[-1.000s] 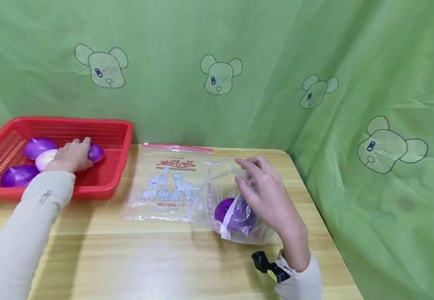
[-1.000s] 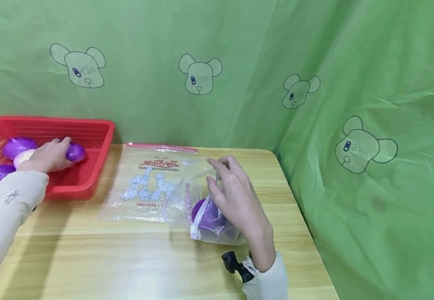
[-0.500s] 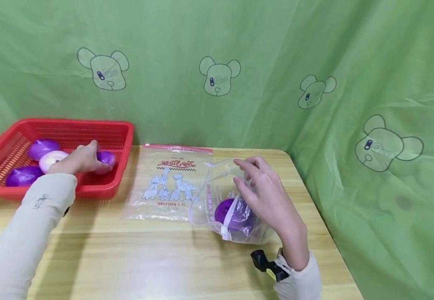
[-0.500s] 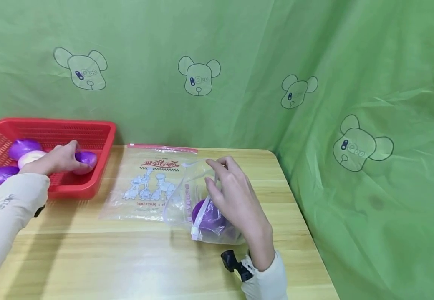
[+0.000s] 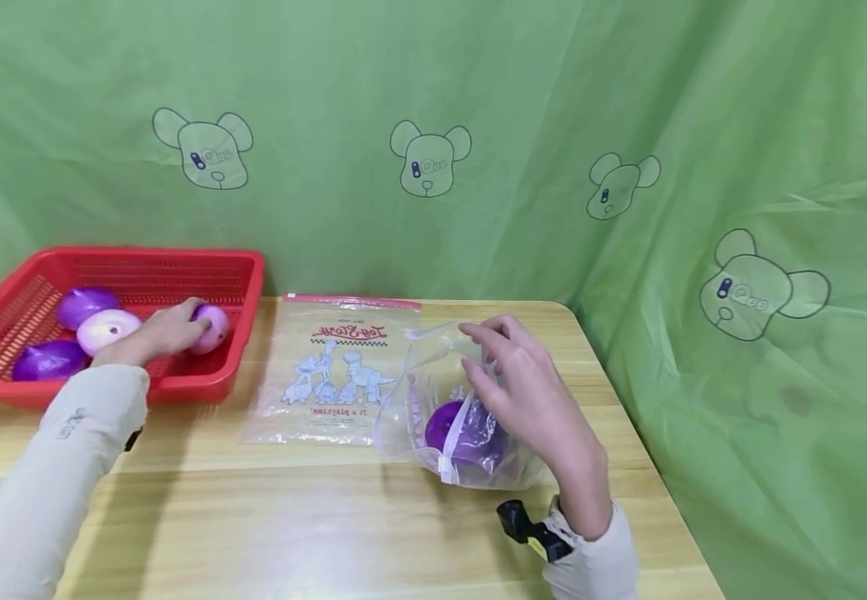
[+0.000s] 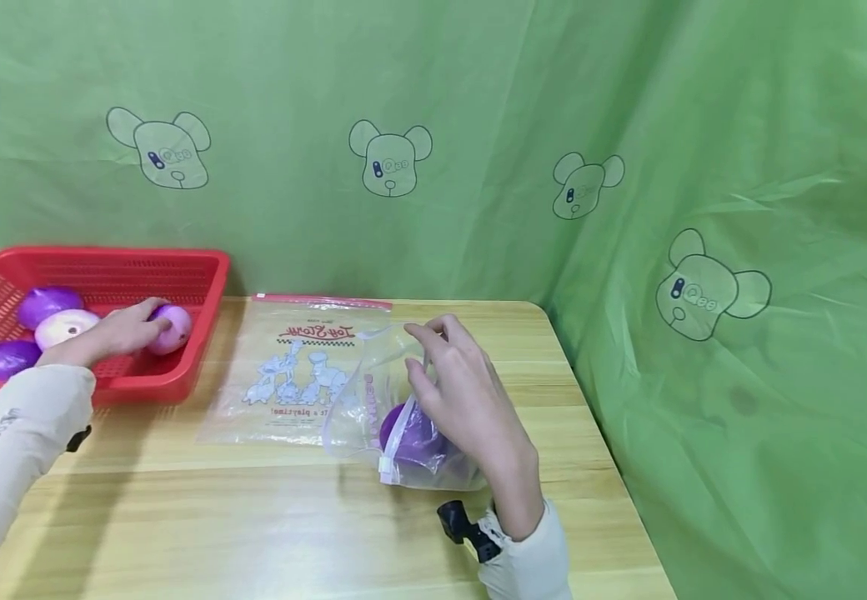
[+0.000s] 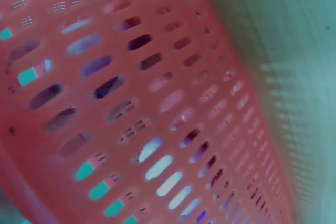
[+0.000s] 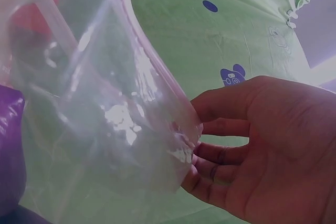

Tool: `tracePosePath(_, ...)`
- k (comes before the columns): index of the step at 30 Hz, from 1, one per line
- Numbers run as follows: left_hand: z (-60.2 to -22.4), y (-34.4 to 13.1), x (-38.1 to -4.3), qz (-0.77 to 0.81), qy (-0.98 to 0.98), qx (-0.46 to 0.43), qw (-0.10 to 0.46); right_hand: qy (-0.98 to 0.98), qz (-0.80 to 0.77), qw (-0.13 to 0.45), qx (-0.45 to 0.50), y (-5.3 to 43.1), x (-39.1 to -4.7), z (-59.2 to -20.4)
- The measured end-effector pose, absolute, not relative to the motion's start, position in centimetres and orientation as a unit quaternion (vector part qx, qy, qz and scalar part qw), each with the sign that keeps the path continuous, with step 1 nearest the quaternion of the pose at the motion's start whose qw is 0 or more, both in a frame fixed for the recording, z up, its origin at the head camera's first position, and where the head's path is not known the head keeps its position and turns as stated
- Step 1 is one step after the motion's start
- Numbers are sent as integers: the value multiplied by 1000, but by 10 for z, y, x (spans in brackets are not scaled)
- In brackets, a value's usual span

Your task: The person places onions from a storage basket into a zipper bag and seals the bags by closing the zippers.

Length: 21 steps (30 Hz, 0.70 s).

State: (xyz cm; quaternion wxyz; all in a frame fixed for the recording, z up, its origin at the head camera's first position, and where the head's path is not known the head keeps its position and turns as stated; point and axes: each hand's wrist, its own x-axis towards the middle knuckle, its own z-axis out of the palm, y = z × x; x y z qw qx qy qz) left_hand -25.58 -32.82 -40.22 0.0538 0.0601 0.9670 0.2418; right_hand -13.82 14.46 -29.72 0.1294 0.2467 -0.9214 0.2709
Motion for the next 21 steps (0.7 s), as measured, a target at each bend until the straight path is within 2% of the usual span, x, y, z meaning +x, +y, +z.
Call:
tracePosePath(3,-408,-326,-256,245,967,60,32,-922,270,132,245,145,-138,-296)
tracePosePath(12,-411,-312,-252,216,974,51,46,-922,265,134,247,147,-137,-296)
tracePosePath(17,-405,-312,-245,226,973,46,3,-922,266,139,247,148,-137,-296)
tracePosePath(21,-389,-311,-236,253,966,21,-54,-921,267,141,247,149,-138,-296)
